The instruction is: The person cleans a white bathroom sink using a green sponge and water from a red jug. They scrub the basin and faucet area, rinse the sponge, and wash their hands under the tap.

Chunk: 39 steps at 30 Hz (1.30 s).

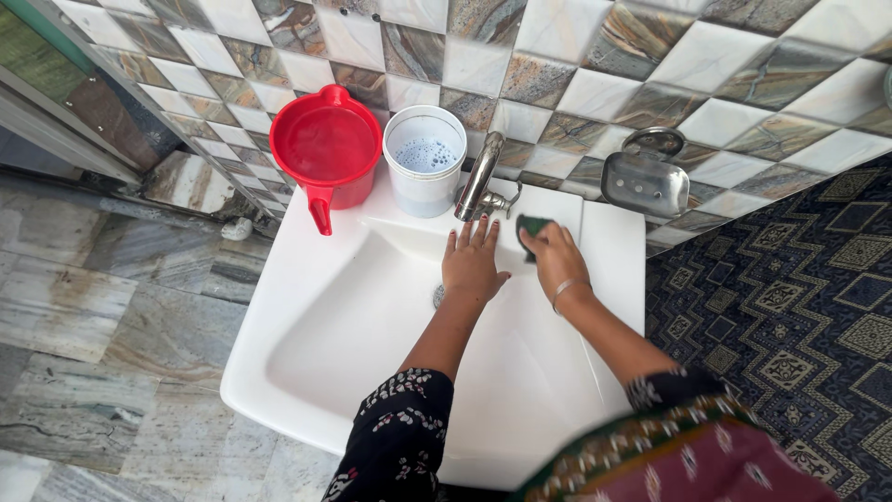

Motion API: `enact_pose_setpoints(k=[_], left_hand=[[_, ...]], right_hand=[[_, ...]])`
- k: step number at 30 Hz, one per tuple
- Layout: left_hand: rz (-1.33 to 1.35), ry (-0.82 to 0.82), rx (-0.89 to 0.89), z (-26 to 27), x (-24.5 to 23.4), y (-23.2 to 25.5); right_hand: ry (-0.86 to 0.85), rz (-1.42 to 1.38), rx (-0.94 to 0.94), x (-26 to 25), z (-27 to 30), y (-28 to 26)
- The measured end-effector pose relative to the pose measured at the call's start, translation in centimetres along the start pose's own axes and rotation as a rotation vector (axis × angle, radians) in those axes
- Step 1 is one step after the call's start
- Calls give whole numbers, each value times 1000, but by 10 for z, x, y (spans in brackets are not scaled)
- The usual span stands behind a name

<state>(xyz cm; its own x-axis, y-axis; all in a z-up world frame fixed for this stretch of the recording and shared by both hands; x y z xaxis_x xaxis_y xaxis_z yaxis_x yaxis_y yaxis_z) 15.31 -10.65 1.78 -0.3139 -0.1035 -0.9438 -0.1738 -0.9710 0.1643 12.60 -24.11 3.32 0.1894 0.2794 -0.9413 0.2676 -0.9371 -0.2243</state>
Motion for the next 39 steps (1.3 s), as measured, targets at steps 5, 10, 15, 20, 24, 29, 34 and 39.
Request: enact_pose_setpoints(k=[5, 10, 15, 20, 24, 29, 34, 39], left_hand=[[-2, -31, -2, 2, 2, 0], [23, 29, 14, -2, 6, -2], [3, -6, 7, 2, 4, 1], [-5, -32, -1, 3, 5, 1], [-8, 26, 10, 1, 7, -1], [-9, -5, -10, 2, 4, 1], [-4, -33, -11, 1, 1, 1], [9, 4, -9, -1, 7, 0]], right_hand=[[75, 43, -60, 2, -36, 18], [82, 58, -7, 9, -57, 24], [61, -35, -26, 0, -10, -2], [118, -31, -73, 4, -53, 16], [119, -44, -54, 6, -50, 12], [78, -53, -54, -3, -22, 4], [146, 5, -131, 13, -86, 16], [72, -46, -95, 17, -75, 25]])
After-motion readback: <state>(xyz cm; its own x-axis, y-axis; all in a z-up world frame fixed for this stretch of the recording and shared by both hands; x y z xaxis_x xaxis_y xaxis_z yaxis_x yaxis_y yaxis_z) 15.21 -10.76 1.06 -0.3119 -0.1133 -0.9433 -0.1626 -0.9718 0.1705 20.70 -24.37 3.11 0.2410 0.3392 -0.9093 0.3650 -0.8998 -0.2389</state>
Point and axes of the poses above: each hand's wrist, its own z-axis away from the middle knuckle, its own x-axis out of the palm, y = z × x, the point moved 9 cm from there along -z, towards the middle knuckle, and after that the axes turned 12 degrees about -x, right-handed, at the moved point
